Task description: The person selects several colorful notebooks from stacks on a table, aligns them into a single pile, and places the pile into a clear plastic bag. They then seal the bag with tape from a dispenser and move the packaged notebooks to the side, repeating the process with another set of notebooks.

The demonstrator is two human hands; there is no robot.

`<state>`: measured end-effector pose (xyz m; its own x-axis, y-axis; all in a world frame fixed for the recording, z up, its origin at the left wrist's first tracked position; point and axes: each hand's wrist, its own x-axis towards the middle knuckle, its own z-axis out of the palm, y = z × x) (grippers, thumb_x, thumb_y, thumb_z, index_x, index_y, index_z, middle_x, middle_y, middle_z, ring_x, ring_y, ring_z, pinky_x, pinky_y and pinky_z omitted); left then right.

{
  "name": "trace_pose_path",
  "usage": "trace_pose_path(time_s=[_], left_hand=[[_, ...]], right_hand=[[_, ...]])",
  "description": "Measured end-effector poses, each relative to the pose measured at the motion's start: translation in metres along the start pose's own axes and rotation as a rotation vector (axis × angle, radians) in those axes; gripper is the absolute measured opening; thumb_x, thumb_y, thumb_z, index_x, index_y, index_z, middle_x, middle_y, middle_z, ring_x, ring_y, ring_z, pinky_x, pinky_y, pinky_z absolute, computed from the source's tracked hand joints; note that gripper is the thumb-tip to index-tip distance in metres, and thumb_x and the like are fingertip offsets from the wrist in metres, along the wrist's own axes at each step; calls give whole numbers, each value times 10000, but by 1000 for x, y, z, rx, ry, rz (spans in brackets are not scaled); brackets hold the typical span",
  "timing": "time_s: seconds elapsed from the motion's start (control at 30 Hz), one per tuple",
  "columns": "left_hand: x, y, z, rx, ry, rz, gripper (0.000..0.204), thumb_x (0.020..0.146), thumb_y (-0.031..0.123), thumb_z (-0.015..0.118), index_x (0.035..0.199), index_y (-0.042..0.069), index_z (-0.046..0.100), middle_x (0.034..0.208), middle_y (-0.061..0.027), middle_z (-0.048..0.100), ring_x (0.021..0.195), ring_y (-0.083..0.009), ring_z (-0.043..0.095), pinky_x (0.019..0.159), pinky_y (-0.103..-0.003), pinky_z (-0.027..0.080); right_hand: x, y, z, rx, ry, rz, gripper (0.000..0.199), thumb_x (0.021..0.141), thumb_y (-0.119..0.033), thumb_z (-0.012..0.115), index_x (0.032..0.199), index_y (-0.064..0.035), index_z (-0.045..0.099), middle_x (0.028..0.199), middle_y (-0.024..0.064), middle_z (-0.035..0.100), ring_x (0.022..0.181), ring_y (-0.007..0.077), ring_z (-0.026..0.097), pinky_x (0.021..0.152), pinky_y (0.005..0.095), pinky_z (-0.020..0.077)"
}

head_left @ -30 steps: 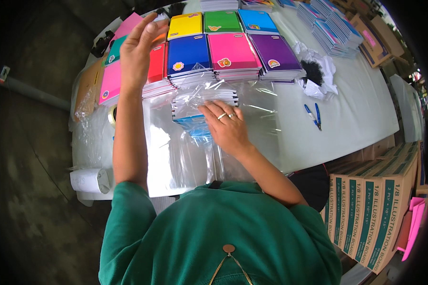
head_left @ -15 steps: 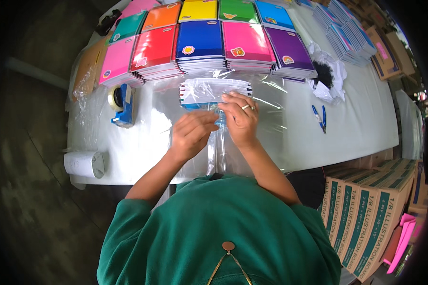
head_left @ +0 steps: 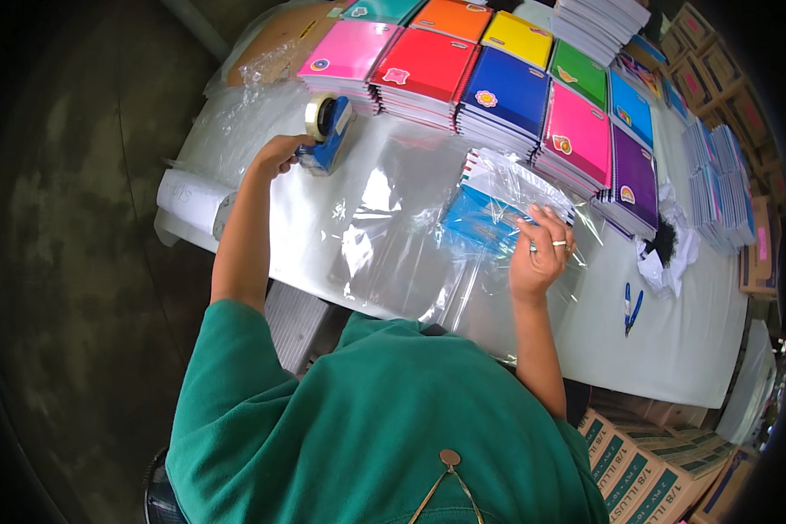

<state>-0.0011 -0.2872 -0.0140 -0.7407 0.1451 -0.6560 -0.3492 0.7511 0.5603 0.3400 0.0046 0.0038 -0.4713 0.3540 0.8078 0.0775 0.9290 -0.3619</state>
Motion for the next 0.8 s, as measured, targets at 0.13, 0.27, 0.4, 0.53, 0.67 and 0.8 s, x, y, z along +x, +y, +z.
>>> trace_pose_path(time_s=[0.13, 0.27, 0.4, 0.53, 0.67, 0.8], left_hand=[[-2, -36, 11, -697, -193, 340, 220, 837, 298, 604, 907, 90, 622, 884, -21, 571, 727, -102, 523, 626, -207, 436], [-38, -84, 33, -777, -241, 420, 307, 875, 206, 561, 1110, 9, 580, 1101, -62, 596, 1057, -166, 527, 873, -335, 433], [-4, -97, 30, -9, 765, 402, 293, 876, 246, 573, 923, -29, 662, 756, -75, 660, 603, -149, 589, 670, -298, 486], [-112, 44, 102, -701, 351, 811, 318, 894, 266, 540, 823, -17, 669, 698, -110, 651, 518, -132, 554, 548, -261, 451], [-230, 74, 221, -568, -432, 643, 382, 890, 295, 567, 682, -19, 628, 587, -69, 594, 437, -102, 513, 431, -229, 409], [-196, 54, 266, -545, -285, 559, 338, 865, 303, 614, 684, 18, 638, 553, -47, 569, 417, -72, 462, 393, -201, 347]], right_hand=[[-1, 2, 0, -17, -8, -14, 173, 670, -5, 713, 698, -151, 625, 958, -29, 648, 979, 181, 584, 834, 322, 367], [-1, -1, 0, -9, 7, -11, 158, 689, -15, 698, 700, -153, 622, 966, -28, 645, 982, 185, 581, 840, 330, 362], [0, -6, -1, 16, -25, 21, 173, 663, 17, 694, 695, -131, 610, 961, 1, 649, 983, 211, 581, 858, 342, 364], [-2, 4, -2, 14, -23, 40, 170, 643, -11, 698, 705, -144, 613, 974, -25, 637, 1010, 197, 568, 847, 350, 348], [1, 0, -2, 34, -48, 15, 200, 630, -18, 703, 764, -142, 623, 978, -15, 626, 999, 199, 561, 836, 341, 356], [7, 0, -13, 84, -77, 116, 331, 638, -11, 681, 943, -133, 641, 964, 10, 606, 938, 221, 544, 825, 334, 364]])
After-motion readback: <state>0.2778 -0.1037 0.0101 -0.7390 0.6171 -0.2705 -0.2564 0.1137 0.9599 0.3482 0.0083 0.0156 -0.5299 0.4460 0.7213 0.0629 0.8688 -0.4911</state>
